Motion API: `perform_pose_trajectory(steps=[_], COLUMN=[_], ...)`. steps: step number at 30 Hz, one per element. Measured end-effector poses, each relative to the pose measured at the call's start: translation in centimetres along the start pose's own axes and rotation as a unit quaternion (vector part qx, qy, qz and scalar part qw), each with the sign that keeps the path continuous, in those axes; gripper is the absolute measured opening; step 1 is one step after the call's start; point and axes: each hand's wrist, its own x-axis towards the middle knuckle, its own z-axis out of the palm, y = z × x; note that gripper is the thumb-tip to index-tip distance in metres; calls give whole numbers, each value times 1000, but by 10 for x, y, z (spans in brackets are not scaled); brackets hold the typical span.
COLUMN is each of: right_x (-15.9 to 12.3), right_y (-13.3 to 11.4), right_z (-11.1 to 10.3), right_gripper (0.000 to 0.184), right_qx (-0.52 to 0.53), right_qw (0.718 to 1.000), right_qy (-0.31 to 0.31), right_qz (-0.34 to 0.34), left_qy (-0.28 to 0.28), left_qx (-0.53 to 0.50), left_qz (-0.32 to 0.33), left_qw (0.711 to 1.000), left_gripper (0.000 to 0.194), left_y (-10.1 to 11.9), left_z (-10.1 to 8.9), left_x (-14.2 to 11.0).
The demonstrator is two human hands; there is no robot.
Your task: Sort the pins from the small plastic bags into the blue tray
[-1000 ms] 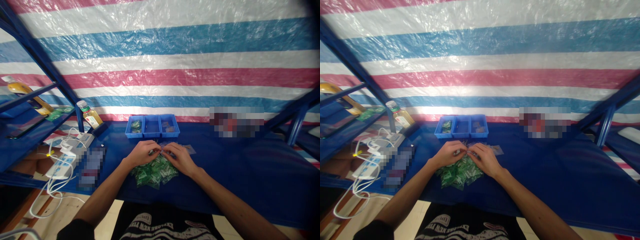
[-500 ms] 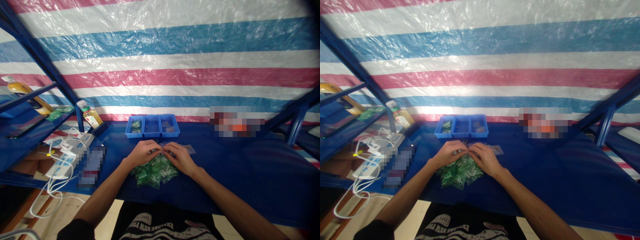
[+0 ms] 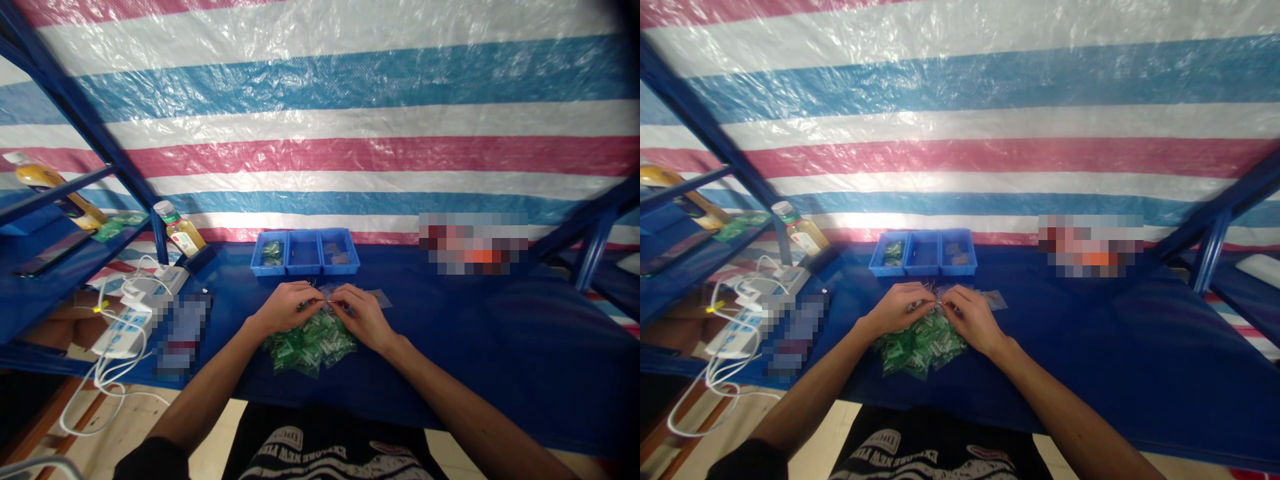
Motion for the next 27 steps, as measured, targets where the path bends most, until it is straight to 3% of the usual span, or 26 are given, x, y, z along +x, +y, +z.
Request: perform_pose_trajectory(steps=[11,27], right_x=[0,1], right_y=[0,-4], right_z=[-1,-3], right_gripper=[12,15], right_qx=[-13,-18], right_qw=[1000,999], right_qy=[-6,-33], right_qz=[-18,9], left_qy=[-10,1], left_qx=[17,25], left_qz=[-2,11], left_qw=[1000,1000], left_gripper=[22,23], left_y=[0,0], left_z=[2,1], left_x=[0,1])
